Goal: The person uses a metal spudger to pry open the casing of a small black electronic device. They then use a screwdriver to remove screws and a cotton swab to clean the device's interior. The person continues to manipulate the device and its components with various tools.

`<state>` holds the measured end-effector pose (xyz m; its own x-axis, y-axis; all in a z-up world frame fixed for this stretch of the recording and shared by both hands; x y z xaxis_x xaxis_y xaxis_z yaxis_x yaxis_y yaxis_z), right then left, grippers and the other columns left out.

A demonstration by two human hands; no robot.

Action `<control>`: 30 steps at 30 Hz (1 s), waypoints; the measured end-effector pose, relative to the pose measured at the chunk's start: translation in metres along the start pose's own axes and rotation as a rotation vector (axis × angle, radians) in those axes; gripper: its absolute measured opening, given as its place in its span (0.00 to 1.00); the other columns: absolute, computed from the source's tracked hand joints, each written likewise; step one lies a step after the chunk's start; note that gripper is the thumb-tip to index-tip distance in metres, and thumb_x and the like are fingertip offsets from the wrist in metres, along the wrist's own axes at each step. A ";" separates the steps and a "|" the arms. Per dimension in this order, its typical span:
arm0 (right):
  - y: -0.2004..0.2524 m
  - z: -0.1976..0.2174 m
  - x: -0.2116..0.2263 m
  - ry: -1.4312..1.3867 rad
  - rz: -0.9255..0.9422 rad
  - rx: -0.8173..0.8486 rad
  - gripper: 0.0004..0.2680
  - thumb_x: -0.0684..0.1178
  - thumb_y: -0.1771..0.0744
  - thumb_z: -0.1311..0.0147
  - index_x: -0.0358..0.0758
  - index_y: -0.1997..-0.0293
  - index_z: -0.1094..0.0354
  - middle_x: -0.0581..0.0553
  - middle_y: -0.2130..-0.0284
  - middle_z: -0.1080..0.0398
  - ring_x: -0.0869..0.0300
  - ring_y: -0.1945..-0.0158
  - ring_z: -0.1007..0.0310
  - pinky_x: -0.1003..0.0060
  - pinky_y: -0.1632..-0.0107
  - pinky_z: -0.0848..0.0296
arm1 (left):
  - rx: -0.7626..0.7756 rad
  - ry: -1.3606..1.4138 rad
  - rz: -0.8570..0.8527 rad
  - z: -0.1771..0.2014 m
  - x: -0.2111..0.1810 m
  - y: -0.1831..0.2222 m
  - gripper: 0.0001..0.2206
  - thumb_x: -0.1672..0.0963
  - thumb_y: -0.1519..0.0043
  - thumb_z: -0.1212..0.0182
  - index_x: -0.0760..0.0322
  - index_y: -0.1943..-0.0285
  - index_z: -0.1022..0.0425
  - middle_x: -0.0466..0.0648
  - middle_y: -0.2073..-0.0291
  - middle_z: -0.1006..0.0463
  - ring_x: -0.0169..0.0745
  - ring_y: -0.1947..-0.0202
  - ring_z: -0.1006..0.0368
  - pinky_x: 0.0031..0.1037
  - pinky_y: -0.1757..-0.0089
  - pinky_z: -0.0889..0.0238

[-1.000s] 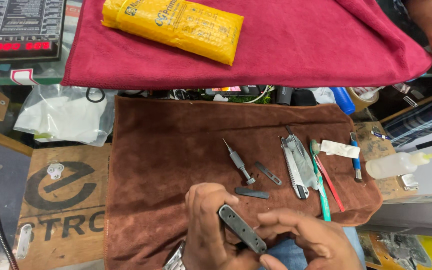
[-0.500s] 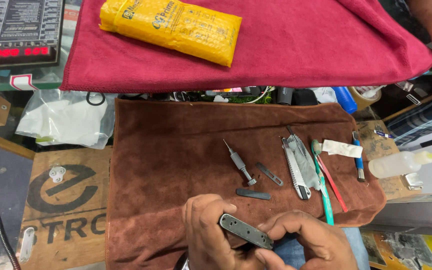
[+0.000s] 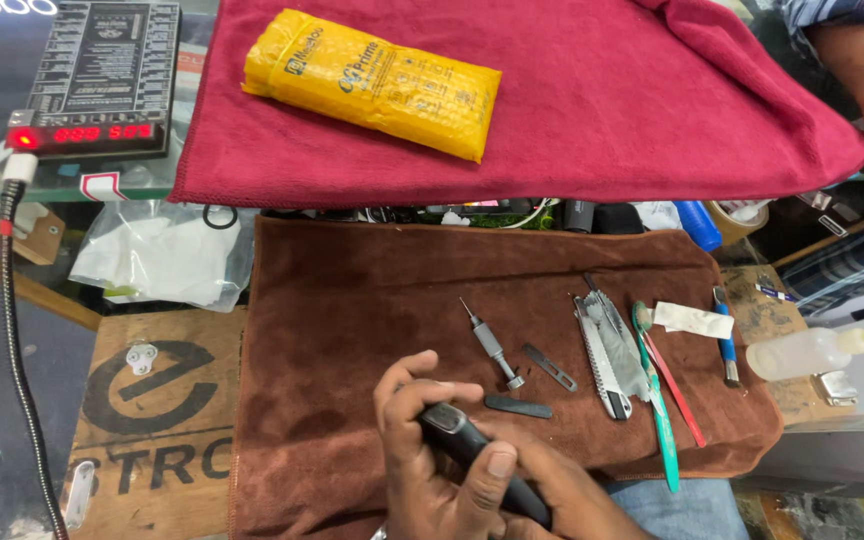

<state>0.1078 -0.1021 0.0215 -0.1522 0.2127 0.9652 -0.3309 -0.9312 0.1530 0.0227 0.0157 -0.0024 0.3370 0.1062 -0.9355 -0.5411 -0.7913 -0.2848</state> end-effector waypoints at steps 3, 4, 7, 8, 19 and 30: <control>-0.002 -0.002 -0.002 -0.098 -0.010 0.062 0.30 0.67 0.31 0.50 0.32 0.28 0.48 0.31 0.34 0.39 0.43 0.29 0.39 0.48 0.30 0.39 | 0.107 -0.105 -0.058 -0.005 0.006 0.002 0.25 0.44 0.41 0.35 0.61 0.45 0.34 0.52 0.53 0.28 0.46 0.49 0.27 0.49 0.43 0.33; -0.001 -0.003 0.000 -0.134 0.044 0.074 0.30 0.67 0.31 0.51 0.32 0.27 0.49 0.31 0.35 0.38 0.43 0.30 0.38 0.49 0.31 0.38 | 0.100 -0.122 -0.085 -0.005 0.005 0.003 0.25 0.44 0.41 0.35 0.61 0.46 0.34 0.51 0.54 0.28 0.45 0.50 0.26 0.48 0.43 0.33; 0.000 -0.004 -0.005 -0.134 -0.009 0.100 0.30 0.67 0.30 0.53 0.32 0.27 0.50 0.30 0.37 0.37 0.43 0.32 0.36 0.49 0.32 0.36 | 0.080 -0.199 -0.152 -0.006 -0.002 0.005 0.22 0.44 0.40 0.36 0.59 0.48 0.33 0.52 0.55 0.30 0.44 0.51 0.27 0.48 0.44 0.34; 0.000 -0.003 -0.010 -0.116 -0.062 0.104 0.30 0.67 0.30 0.53 0.32 0.27 0.50 0.31 0.37 0.37 0.43 0.32 0.35 0.50 0.32 0.35 | 0.074 -0.239 -0.168 -0.005 -0.005 0.004 0.21 0.44 0.39 0.38 0.58 0.49 0.33 0.54 0.53 0.31 0.44 0.52 0.27 0.48 0.45 0.34; 0.030 0.041 -0.070 -0.108 -0.131 0.326 0.27 0.55 0.32 0.46 0.32 0.26 0.49 0.31 0.45 0.29 0.48 0.44 0.28 0.55 0.42 0.28 | 0.378 -0.318 -0.123 0.000 0.000 -0.015 0.17 0.44 0.35 0.39 0.57 0.57 0.33 0.41 0.73 0.21 0.32 0.73 0.21 0.34 0.61 0.27; 0.064 0.049 -0.105 0.203 -0.308 0.507 0.26 0.55 0.33 0.44 0.33 0.27 0.46 0.34 0.44 0.29 0.51 0.43 0.28 0.57 0.40 0.30 | 0.633 0.135 0.300 -0.012 0.027 0.008 0.27 0.44 0.46 0.24 0.58 0.62 0.40 0.43 0.73 0.25 0.23 0.72 0.32 0.20 0.70 0.35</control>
<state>0.1483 -0.1991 -0.0595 -0.3109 0.4994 0.8087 0.0877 -0.8321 0.5476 0.0364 0.0050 -0.0279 0.1742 -0.1692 -0.9701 -0.9552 -0.2685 -0.1246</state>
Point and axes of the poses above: each hand's wrist, its own y-axis away from the middle knuckle, its own z-axis out of the back of the hand, x = y × z, the point moved 4 cm from there along -y, towards the middle knuckle
